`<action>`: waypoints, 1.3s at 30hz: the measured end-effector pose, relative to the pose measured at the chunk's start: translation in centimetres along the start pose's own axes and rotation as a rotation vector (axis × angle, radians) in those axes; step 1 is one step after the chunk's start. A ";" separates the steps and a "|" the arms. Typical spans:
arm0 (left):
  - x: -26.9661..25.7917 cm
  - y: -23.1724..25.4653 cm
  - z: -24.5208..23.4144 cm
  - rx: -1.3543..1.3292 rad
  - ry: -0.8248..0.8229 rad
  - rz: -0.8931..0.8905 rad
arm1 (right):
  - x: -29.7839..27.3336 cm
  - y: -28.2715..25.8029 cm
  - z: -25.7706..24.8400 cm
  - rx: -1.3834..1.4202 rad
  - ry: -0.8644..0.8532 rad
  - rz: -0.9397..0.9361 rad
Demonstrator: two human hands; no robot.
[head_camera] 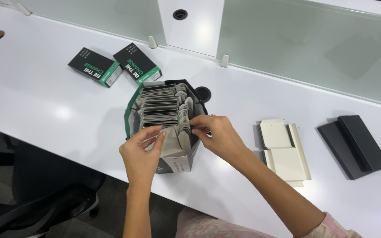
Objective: The person folds white cardboard inserts by hand and places them inside black boxes. They retrieve pieces from a paper bag, fold the flaps to create a structure, and insert each finished piece into a box on the desk.
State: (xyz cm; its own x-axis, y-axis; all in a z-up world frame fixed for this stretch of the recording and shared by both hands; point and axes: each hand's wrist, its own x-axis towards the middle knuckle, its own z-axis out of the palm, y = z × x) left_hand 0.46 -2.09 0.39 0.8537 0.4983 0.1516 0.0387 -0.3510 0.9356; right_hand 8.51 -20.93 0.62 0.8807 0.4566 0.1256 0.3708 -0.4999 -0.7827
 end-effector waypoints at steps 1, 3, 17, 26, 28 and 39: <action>-0.2 0.3 0.5 -0.024 -0.007 0.008 | -0.2 0.2 -0.3 0.014 0.029 -0.024; -0.6 1.0 1.6 -0.070 -0.023 0.022 | -0.7 0.7 -1.0 0.043 0.087 -0.071; -4.5 2.5 15.6 -0.112 -0.359 -0.041 | -7.8 10.4 -9.3 0.002 0.219 0.270; -8.5 -5.8 27.1 0.018 -0.551 -0.184 | -13.2 20.3 -14.2 -0.030 0.250 0.500; -9.7 -7.5 29.1 0.041 -0.572 -0.244 | -14.4 22.6 -14.9 -0.044 0.250 0.541; -13.0 -9.0 33.4 0.281 -0.496 -0.340 | -19.4 33.9 -12.3 -0.208 0.273 0.615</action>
State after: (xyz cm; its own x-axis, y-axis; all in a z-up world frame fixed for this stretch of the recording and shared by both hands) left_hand 6.36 -31.85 -20.59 0.9051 0.2178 -0.3652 0.4252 -0.4651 0.7764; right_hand 7.60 -55.81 -20.80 0.9811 -0.1417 -0.1320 -0.1934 -0.7509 -0.6314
